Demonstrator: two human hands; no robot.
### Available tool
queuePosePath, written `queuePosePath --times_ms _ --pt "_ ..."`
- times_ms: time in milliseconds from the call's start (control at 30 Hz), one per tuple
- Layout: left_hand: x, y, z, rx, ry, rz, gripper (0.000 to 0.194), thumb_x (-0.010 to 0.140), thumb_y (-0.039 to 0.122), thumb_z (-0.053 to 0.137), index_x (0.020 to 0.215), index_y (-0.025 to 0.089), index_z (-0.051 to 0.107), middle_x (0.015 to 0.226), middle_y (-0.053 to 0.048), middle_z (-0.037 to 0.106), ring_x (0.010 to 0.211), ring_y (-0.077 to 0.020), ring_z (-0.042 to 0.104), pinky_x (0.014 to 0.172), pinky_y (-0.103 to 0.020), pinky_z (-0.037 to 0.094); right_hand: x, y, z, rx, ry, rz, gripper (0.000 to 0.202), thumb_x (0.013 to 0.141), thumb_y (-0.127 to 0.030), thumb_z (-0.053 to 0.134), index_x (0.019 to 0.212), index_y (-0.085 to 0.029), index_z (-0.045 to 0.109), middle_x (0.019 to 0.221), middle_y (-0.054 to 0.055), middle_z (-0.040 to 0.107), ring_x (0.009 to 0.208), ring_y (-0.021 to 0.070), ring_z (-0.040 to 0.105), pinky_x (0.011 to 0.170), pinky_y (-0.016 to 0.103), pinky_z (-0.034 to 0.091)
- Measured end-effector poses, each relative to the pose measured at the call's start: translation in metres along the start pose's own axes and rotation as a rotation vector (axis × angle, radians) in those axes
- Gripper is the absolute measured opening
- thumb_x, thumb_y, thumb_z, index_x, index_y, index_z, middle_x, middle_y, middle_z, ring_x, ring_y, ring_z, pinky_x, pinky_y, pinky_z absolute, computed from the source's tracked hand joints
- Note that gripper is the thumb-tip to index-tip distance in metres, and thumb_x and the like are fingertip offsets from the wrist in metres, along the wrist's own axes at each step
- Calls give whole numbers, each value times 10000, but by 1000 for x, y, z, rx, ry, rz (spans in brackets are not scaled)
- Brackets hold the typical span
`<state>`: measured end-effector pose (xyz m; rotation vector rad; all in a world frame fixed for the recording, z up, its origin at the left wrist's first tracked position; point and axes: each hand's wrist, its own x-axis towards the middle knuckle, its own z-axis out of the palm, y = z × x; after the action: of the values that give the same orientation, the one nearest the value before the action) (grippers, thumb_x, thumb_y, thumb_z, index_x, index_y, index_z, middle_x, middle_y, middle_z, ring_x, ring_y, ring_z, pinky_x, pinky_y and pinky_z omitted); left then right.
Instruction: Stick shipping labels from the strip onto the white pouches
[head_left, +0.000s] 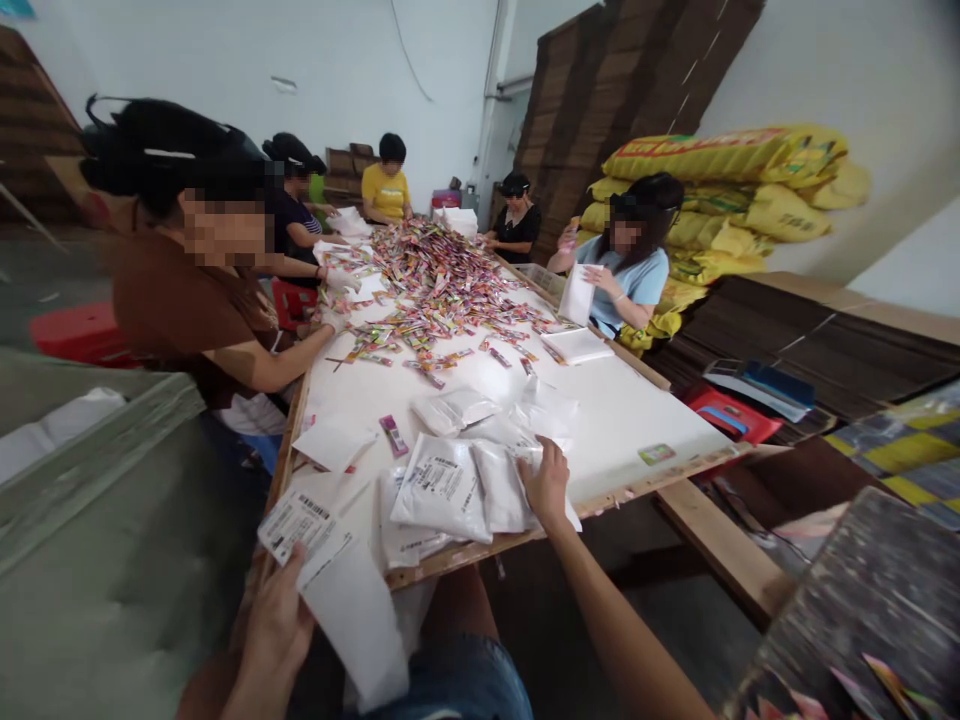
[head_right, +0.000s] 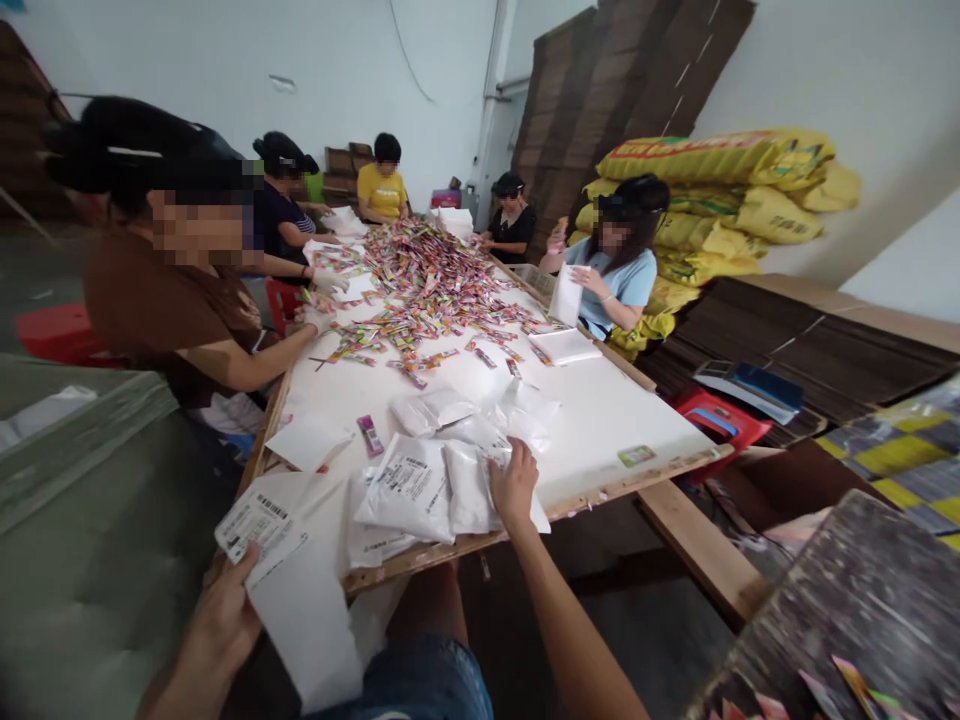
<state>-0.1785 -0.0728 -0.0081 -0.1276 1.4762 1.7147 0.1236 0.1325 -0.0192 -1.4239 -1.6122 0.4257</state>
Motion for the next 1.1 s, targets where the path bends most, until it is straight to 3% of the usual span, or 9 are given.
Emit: queuePosePath --times_ms 100,267,433,567,700,800,900,1000,1100 --pt "-7 3 5 4 -26 31 318 841 84 522 1142 157 595 691 -4 715 627 -148 683 699 -289 586 -25 15 15 -234 -254 -272 404 886 -413 409 1151 -160 580 1216 142 590 1166 253 498 1010 429 341" --pt "-11 7 11 20 -24 7 337 847 106 528 1178 122 586 802 -51 739 720 -171 701 684 -279 592 -31 29 20 -593 -463 -412 873 740 -602 563 1429 -127 316 1443 159 384 1371 320 257 1097 481 205" --pt "-10 4 1 39 -34 3 287 839 93 539 1117 125 601 829 -69 744 828 -206 704 727 -319 594 34 8 39 -669 -452 -311 641 866 -472 465 1420 -188 312 1400 142 434 1300 288 361 1053 485 219" --pt "-10 -2 -1 27 -32 -21 303 814 107 584 1115 131 598 903 -81 744 903 -228 692 765 -337 586 95 -32 83 -710 -522 -485 572 769 -218 614 1316 -200 447 1350 115 481 1257 263 389 1015 390 252" --pt "-15 -4 -2 -15 -31 -40 305 806 124 601 1111 125 601 936 -99 740 944 -238 681 785 -336 578 123 -75 105 -687 -584 -562 262 784 -138 564 1043 -154 601 1037 101 629 989 208 545 871 311 331" --pt "-18 -5 -8 -77 -57 -52 255 802 106 596 1055 130 619 948 -94 738 966 -231 673 818 -323 564 116 -104 82 -677 -525 -603 237 826 -123 480 1044 -126 574 1054 131 594 983 223 521 838 310 332" --pt "-19 -7 -13 -80 -95 -6 298 762 122 647 1057 150 616 990 -80 731 992 -235 661 831 -317 557 75 -115 37 -664 -509 -690 227 806 -144 508 1025 -151 566 1058 120 571 988 239 492 843 320 330" --pt "-21 -5 -8 -97 -164 59 466 660 199 752 1100 181 599 1062 -70 713 1023 -262 645 831 -334 555 14 -102 0 -666 -702 -683 263 736 -148 589 998 -165 577 1017 103 583 937 241 507 814 333 355" --pt "-29 1 3 -100 -227 89 674 548 267 825 1165 216 560 1078 -67 707 1037 -287 635 839 -367 549 -31 -85 -14 -621 -854 -557 445 632 -202 713 1052 -166 569 1092 112 577 994 277 499 847 381 370"
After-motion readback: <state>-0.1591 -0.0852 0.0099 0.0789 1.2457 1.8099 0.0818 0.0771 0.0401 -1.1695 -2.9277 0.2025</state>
